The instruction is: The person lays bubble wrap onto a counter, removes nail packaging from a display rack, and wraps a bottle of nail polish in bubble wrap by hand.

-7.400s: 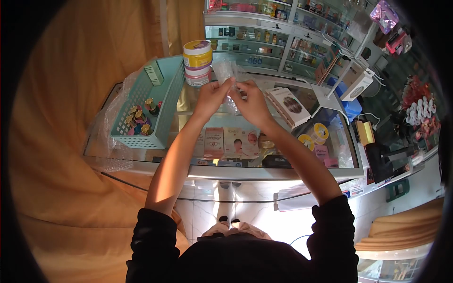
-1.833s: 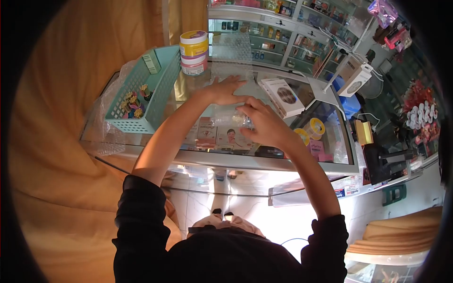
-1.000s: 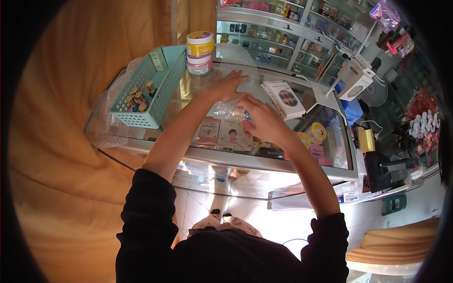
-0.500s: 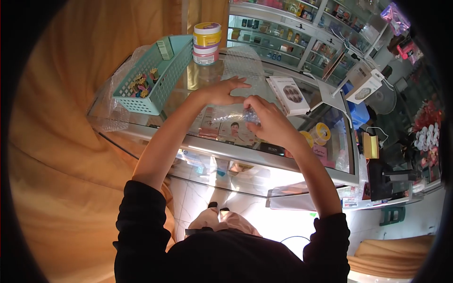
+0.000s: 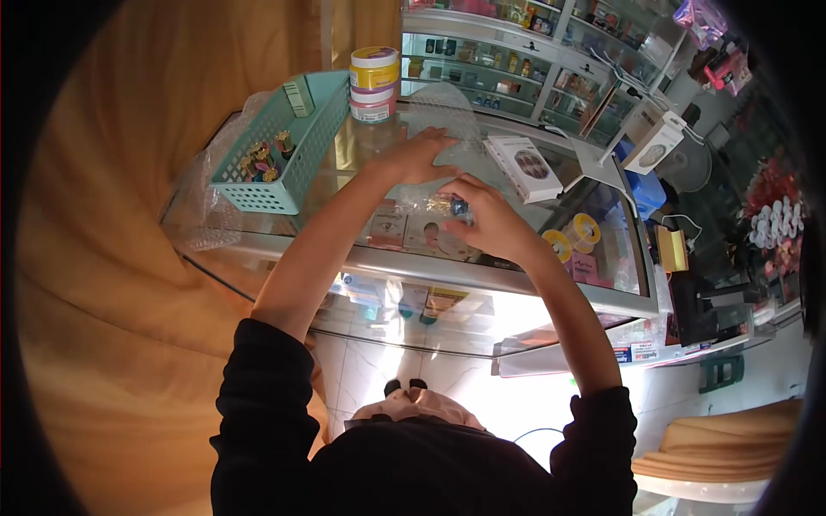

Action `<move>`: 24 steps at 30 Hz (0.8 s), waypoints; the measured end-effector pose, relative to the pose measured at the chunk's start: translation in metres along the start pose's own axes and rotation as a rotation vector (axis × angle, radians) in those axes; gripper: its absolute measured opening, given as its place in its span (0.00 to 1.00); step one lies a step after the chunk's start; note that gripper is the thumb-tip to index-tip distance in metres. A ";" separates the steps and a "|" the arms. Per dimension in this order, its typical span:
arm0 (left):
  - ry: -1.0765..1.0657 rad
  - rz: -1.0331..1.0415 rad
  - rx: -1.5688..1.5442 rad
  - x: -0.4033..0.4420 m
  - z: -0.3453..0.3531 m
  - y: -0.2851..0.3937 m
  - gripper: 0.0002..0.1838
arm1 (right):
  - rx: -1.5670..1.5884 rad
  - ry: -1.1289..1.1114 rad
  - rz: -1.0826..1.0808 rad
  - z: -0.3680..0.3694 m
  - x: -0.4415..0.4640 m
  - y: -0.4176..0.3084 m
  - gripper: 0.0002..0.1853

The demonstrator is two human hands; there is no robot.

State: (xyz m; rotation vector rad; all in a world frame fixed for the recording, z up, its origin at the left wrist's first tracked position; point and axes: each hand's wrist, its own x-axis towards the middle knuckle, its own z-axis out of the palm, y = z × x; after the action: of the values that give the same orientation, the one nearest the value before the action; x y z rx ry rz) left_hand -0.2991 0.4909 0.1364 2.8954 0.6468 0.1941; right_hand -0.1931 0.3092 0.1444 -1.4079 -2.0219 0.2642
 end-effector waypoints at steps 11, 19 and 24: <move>-0.069 0.015 -0.088 -0.029 0.008 0.010 0.40 | 0.074 -0.081 -0.024 -0.013 -0.018 -0.002 0.17; -0.061 0.009 -0.009 -0.029 0.011 0.015 0.43 | 0.138 -0.088 0.037 -0.006 -0.026 -0.023 0.16; -0.079 0.028 0.040 -0.005 0.009 0.001 0.44 | -0.055 -0.011 0.011 0.002 -0.017 -0.012 0.17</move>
State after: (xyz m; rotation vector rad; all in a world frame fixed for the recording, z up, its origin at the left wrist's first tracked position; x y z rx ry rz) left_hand -0.3020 0.4867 0.1270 2.9347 0.6036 0.0700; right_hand -0.1995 0.2898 0.1426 -1.4548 -2.0455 0.2232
